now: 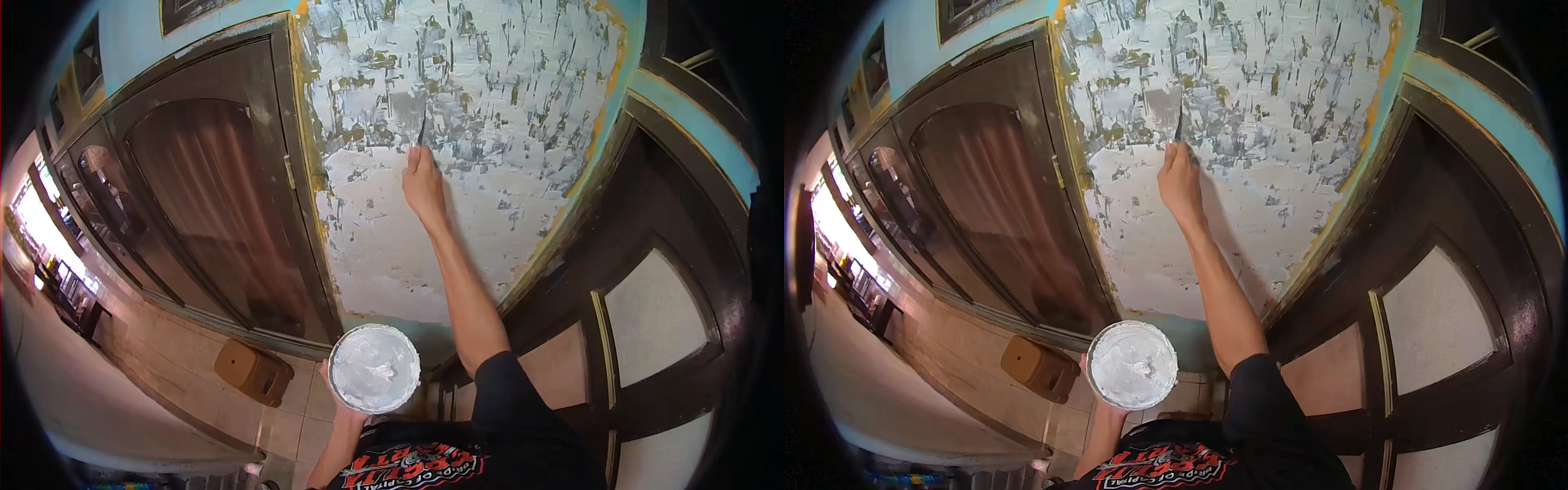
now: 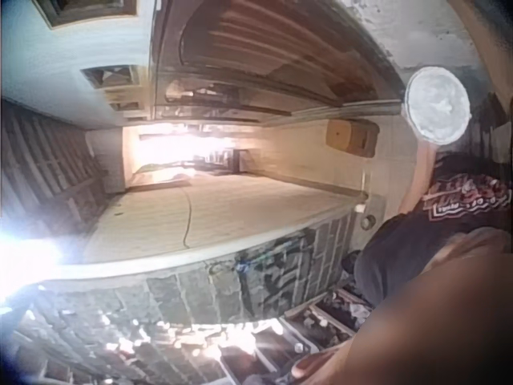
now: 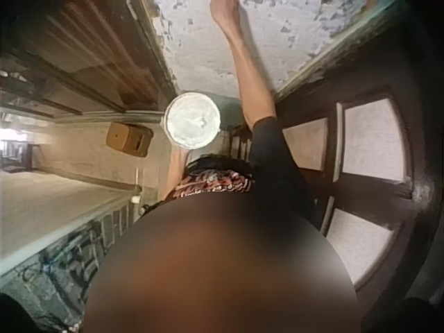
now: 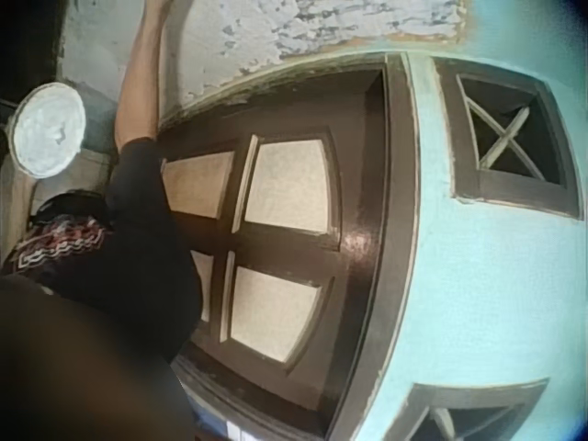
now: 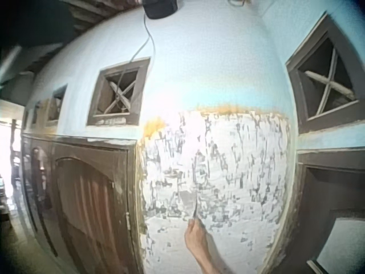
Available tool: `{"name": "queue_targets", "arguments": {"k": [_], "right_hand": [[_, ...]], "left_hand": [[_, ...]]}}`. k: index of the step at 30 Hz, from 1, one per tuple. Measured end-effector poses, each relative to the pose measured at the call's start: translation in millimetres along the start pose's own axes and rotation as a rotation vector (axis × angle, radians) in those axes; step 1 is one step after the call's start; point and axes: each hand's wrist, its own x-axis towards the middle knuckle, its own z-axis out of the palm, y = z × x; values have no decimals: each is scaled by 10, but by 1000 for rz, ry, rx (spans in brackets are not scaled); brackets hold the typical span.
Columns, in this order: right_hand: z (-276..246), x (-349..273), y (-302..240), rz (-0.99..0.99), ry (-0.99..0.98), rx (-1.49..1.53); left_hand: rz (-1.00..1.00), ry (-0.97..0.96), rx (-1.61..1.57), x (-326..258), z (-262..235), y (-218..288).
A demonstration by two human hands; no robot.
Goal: Patching a damaged ceiling with joint compound using a putty knife.
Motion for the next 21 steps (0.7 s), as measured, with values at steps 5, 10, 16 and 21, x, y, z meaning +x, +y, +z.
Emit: {"name": "queue_targets", "arguments": {"k": [5, 10, 16, 21], "right_hand": [[64, -513, 267, 204, -99, 102], [-170, -219, -232, 73, -117, 117], [-22, -261, 139, 82, -54, -5], [-126, -655, 23, 211, -148, 137]], "left_hand": [[13, -14, -34, -31, -88, 41], [14, -2, -22, -42, -37, 42], [-8, -23, 20, 23, -3, -11], [23, 3, 32, -86, -13, 51]]}}
